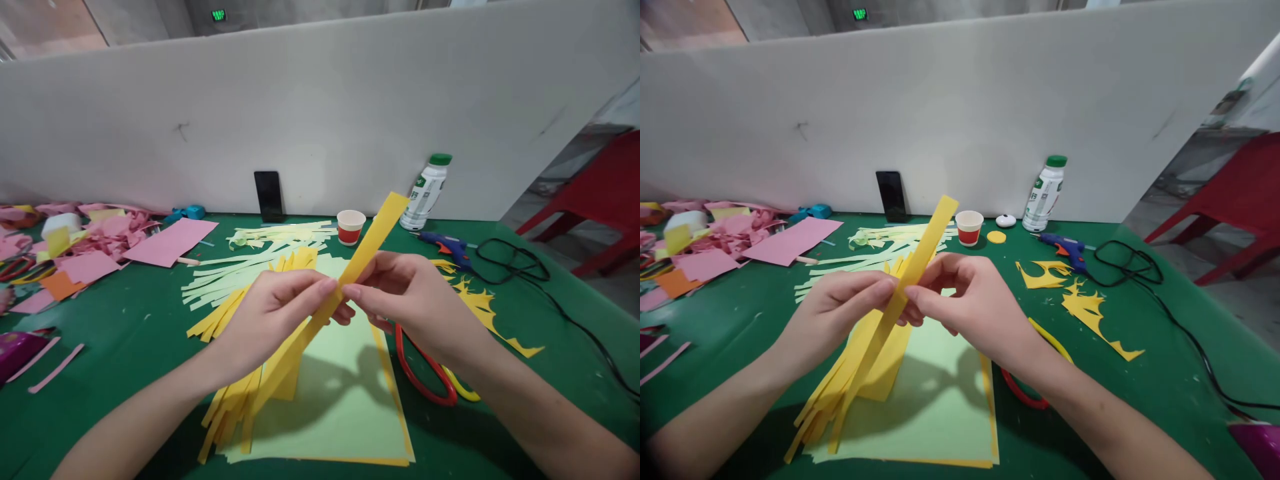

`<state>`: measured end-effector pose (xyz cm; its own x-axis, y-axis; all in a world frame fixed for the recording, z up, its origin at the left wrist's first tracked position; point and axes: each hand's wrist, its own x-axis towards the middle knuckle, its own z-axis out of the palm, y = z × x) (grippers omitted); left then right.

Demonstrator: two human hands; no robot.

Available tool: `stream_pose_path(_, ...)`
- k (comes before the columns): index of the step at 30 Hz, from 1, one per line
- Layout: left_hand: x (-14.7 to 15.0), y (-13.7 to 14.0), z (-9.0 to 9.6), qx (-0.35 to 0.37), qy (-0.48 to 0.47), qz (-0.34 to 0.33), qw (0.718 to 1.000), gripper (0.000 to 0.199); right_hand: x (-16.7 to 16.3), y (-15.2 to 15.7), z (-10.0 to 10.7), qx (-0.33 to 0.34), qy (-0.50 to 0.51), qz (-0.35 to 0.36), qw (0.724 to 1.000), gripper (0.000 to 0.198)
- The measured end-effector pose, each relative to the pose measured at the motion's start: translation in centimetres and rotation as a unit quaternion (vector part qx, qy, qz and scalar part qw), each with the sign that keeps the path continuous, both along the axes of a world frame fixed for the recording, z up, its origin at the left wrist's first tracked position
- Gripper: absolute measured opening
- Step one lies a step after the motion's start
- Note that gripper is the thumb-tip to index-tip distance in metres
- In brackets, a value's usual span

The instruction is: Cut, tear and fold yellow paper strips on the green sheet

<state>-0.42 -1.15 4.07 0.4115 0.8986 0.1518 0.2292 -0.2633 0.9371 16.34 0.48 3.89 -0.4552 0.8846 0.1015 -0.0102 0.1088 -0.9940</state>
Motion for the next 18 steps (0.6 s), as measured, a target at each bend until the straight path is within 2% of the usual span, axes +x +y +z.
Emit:
stream_pose_path(6,0.0,-0.2,0.2,-0.039,-0.006,0.001,0.999,0.021,0.6,0.3,-0.2,0.021,0.0,-0.029,0.999,0.007)
stream_pose_path(11,0.0,-0.2,0.6,-0.022,0.037,0.007,0.999,0.02,1.0,0.2,0.1,0.06,-0.01,-0.084,0.995,0.008)
stream_pose_path(18,0.0,0.0,0.1,-0.027,0.04,0.035,0.998,0.022,0.3,-0.2,0.4,0.038,-0.04,-0.082,0.995,0.006)
